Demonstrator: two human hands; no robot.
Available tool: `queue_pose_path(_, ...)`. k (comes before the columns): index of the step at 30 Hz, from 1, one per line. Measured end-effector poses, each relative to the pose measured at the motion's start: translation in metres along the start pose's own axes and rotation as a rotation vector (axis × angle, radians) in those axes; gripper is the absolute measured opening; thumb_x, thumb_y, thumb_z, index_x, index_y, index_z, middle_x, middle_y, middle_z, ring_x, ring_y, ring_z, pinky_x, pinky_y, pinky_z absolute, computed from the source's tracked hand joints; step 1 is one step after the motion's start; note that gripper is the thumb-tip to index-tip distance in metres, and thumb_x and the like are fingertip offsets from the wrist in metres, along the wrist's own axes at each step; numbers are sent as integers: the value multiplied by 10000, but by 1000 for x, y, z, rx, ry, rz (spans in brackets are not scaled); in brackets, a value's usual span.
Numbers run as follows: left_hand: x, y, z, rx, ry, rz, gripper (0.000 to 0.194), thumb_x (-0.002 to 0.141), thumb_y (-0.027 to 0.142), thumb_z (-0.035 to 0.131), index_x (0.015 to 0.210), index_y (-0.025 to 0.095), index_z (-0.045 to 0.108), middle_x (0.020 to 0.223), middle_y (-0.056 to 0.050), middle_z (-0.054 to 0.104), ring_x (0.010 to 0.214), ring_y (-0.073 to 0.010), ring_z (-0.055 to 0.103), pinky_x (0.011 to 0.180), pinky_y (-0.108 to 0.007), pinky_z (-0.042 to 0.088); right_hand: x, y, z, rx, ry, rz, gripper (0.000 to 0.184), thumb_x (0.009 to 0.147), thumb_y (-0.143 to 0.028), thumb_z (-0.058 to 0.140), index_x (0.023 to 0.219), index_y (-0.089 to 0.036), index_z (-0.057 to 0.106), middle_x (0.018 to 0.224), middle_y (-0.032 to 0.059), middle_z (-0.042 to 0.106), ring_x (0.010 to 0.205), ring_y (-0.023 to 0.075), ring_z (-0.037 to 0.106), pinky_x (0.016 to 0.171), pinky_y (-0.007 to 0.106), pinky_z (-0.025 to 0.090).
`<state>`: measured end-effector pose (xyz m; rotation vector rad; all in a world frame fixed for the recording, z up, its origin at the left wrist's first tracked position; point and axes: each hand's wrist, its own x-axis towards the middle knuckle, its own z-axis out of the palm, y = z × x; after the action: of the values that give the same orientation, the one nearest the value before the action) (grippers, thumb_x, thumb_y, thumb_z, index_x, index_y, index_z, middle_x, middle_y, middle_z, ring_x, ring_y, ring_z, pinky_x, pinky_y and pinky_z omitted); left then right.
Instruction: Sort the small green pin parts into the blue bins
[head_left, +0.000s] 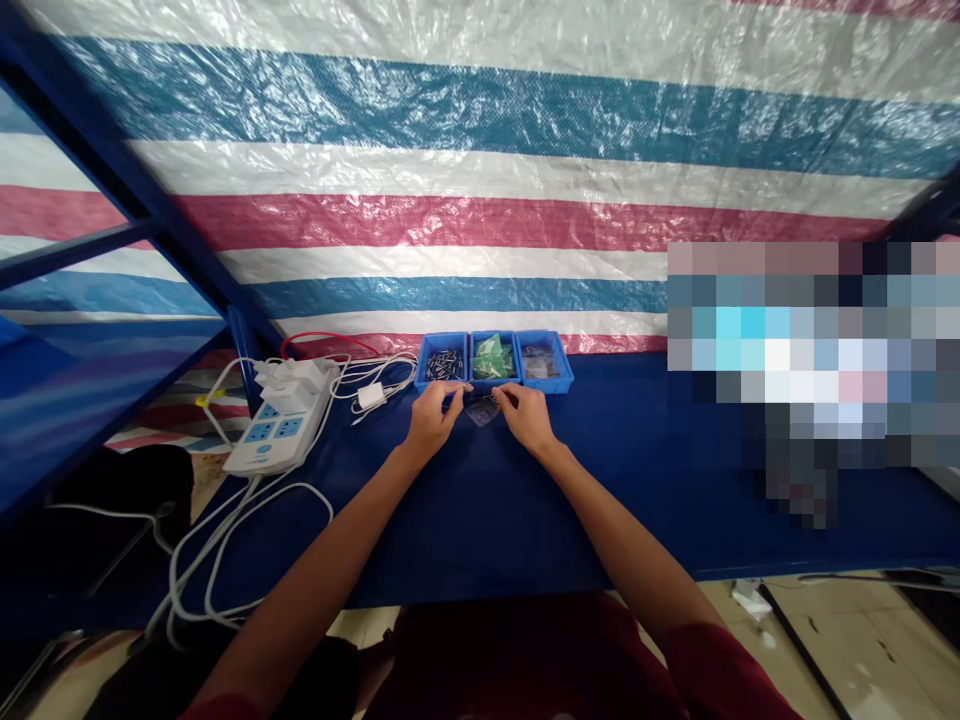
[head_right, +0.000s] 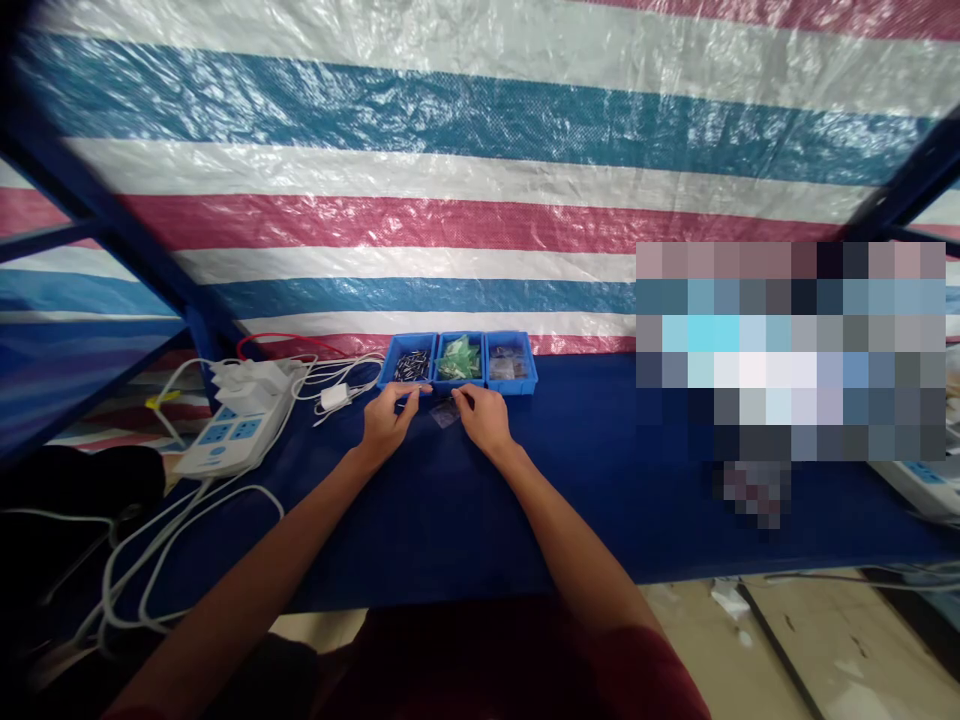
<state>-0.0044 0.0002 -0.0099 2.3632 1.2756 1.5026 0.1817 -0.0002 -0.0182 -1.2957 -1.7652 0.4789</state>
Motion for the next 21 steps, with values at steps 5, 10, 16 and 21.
queue_pose_path(5,10,-13,-10,284,231,65,165,922,283,516,974,217,658,998,-78,720,1041,-263,626,975,-478,379,-1,0,1,-5,-3,2,310,920,-360,462,716,-202,634,640,13,645,590,156,581,599,252,387)
queue_pose_path(10,17,-28,-16,343,-5,88,221,912,307,499,960,205,689,940,-92,726,871,-237,659,787,-352,455,0,2,0,-24,-21,3,305,918,-345,458,708,-199,625,638,13,638,581,151,565,586,248,364)
queue_pose_path(16,9,-53,-13,373,-440,82,157,843,294,559,824,242,706,709,-50,717,600,-212,637,577,-287,424,0,-1,-2,-34,-40,12,287,906,-311,474,690,-197,624,624,11,625,572,152,553,582,249,356)
queue_pose_path(21,9,-50,-14,609,-596,-10,138,866,290,550,826,220,661,676,-60,688,586,-210,632,565,-270,404,-1,0,-1,-76,-76,20,282,904,-302,480,695,-196,635,627,15,630,581,152,559,579,241,347)
